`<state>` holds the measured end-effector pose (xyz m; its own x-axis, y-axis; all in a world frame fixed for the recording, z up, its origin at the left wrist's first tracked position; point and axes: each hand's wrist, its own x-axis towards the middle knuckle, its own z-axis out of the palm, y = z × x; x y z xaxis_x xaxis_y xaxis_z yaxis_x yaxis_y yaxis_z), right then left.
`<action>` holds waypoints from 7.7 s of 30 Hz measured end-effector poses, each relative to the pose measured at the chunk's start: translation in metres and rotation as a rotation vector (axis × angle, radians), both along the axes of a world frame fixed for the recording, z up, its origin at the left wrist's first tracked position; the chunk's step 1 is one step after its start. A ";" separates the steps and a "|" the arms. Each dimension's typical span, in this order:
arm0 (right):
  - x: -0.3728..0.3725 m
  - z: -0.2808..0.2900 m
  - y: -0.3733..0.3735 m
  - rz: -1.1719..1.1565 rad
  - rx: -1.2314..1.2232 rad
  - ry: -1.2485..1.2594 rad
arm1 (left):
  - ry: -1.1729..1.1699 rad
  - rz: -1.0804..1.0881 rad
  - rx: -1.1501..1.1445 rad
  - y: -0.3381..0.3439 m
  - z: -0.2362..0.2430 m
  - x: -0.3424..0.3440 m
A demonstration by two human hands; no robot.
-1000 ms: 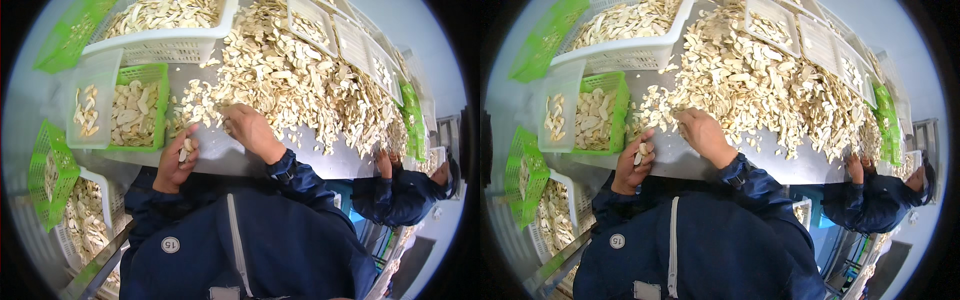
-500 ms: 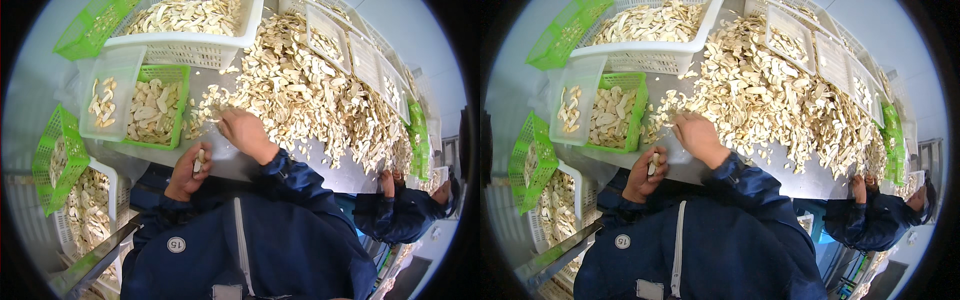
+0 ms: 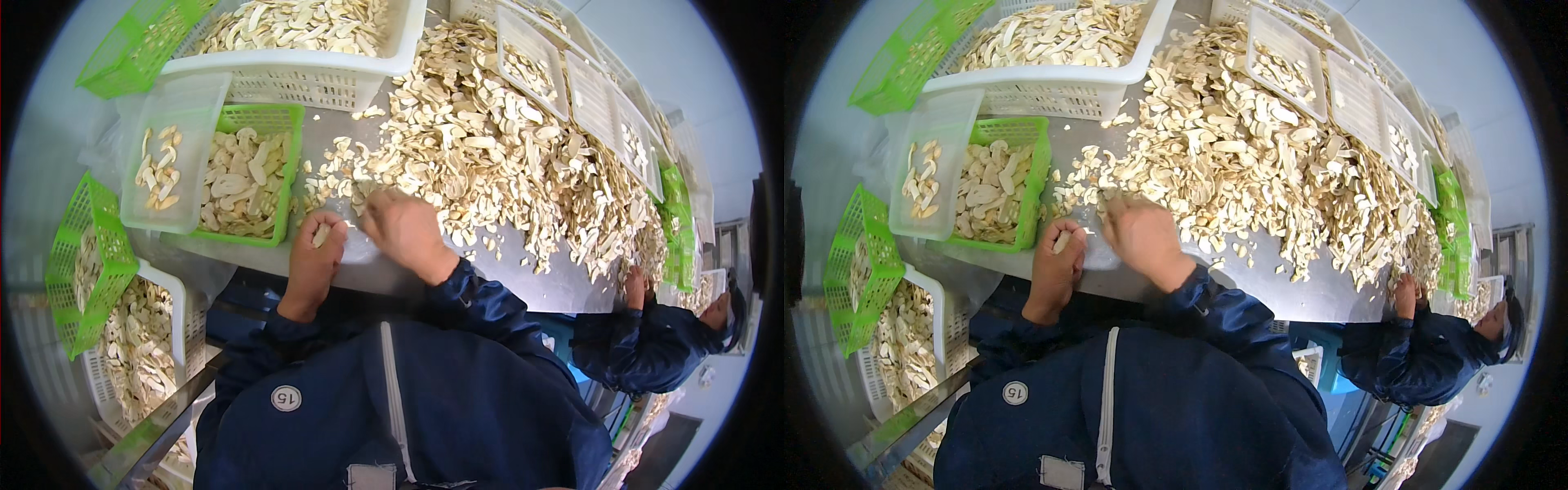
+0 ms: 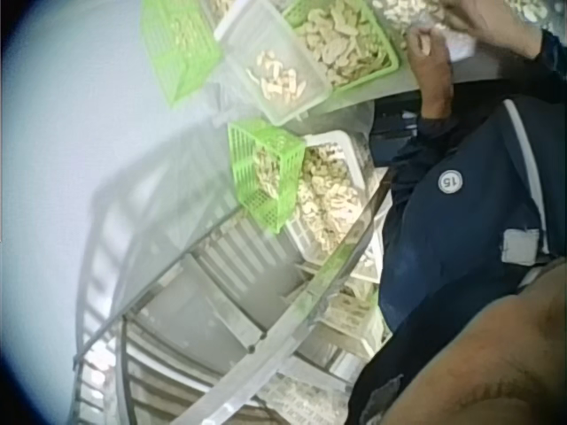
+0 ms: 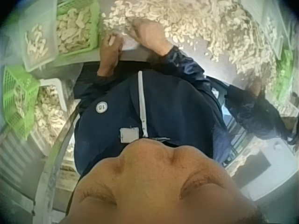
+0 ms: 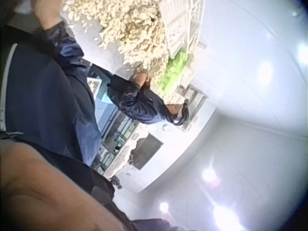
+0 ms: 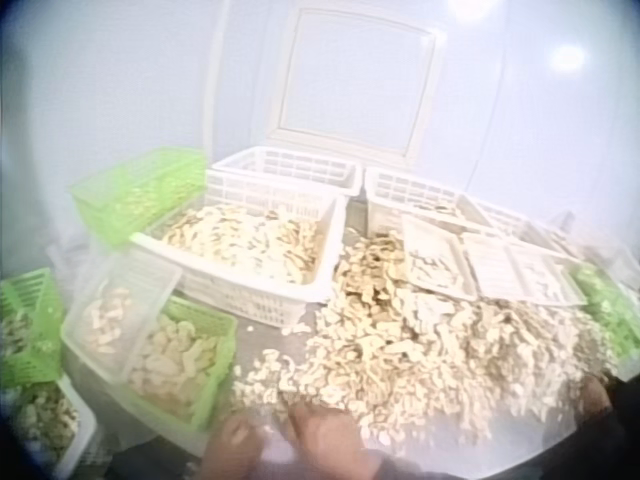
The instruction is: The person sorts dried food slices by hand, moving them from a large pile on a metal table into various plastic trays and baskets.
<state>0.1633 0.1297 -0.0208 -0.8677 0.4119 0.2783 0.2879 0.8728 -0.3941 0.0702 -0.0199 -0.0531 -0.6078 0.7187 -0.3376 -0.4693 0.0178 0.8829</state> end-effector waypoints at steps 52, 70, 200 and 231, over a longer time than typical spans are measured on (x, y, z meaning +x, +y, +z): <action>-0.035 -0.002 0.024 0.073 -0.404 0.067 | -0.859 -0.202 0.394 -0.035 -0.030 -0.013; -0.030 -0.019 -0.005 0.251 -0.143 0.120 | -0.988 -0.241 0.380 -0.040 -0.032 -0.012; 0.036 -0.018 0.046 -0.124 -0.020 0.075 | -0.827 -0.214 0.268 -0.009 -0.023 -0.007; 0.016 0.008 0.033 -0.194 -0.270 -0.024 | -0.893 -0.235 0.252 -0.002 -0.017 -0.009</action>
<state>0.1795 0.1627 -0.0127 -0.7709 0.6262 0.1166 0.4505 0.6655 -0.5951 0.0610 -0.0224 -0.0698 -0.0324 0.9045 -0.4253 -0.9799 0.0551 0.1917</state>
